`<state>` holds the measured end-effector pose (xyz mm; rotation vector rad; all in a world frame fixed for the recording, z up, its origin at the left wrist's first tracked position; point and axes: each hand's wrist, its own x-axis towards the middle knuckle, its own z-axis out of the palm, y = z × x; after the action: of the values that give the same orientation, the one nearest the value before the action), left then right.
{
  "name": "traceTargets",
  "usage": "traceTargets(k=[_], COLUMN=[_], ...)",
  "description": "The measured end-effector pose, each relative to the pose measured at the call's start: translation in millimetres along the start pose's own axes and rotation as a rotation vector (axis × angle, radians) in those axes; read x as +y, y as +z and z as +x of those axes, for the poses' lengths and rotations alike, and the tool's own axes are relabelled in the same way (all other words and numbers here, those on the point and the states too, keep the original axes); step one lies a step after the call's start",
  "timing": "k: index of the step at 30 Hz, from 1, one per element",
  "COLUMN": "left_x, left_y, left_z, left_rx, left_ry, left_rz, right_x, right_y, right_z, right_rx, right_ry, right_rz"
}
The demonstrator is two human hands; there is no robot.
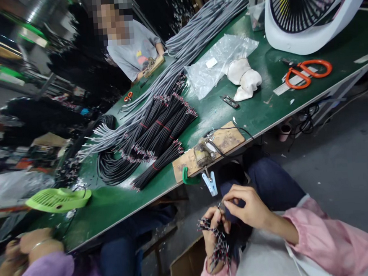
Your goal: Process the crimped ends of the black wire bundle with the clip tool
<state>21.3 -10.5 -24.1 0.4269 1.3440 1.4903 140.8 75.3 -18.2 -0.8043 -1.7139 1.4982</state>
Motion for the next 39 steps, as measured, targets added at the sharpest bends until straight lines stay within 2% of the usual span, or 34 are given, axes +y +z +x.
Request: traceTargets(k=[5, 9, 14, 19, 21, 25, 27, 30, 33, 36, 39], left_x=[0.6, 2.6, 2.5, 1.3, 0.4, -0.8, -0.7, -0.6, -1.0, -1.1, 0.0], left_y=[-0.6, 1.9, 3.5, 1.9, 0.6, -0.4, 0.2, 0.7, 0.4, 1.5, 4.2], left_z=[0.7, -0.2, -2.9, -2.8, -3.2, -6.2, -7.6, -7.4, -5.1, -3.8, -4.5], left_rx=[-0.035, -0.037, -0.040, -0.058, -0.077, -0.110, -0.120, -0.129, -0.110, -0.084, -0.073], left_ry=[0.040, 0.052, -0.007, -0.068, -0.075, -0.062, -0.060, -0.067, -0.054, -0.040, -0.061], left_rz=[0.051, 0.075, 0.000, -0.063, -0.051, -0.026, -0.029, -0.030, -0.024, -0.029, -0.033], right_x=[-2.7, -2.7, -2.8, -5.4, -4.0, 5.2, 9.6, 11.1, 7.7, 5.0, 5.0], right_y=[0.9, 3.0, 2.5, 0.6, 1.6, 7.3, 9.2, 7.6, 3.5, 3.4, 6.9], right_z=[1.2, 1.7, 2.0, 1.2, 2.2, 7.1, 8.8, 7.3, 2.7, 0.2, 1.6], right_rx=[-0.059, -0.035, -0.065, -0.123, -0.134, -0.223, -0.194, -0.136, -0.193, -0.207, -0.144], right_ry=[-0.016, -0.001, -0.019, 0.026, 0.078, 0.313, 0.379, 0.346, 0.230, 0.140, 0.183], right_rz=[0.034, 0.025, 0.014, 0.050, 0.110, 0.379, 0.435, 0.481, 0.534, 0.464, 0.446])
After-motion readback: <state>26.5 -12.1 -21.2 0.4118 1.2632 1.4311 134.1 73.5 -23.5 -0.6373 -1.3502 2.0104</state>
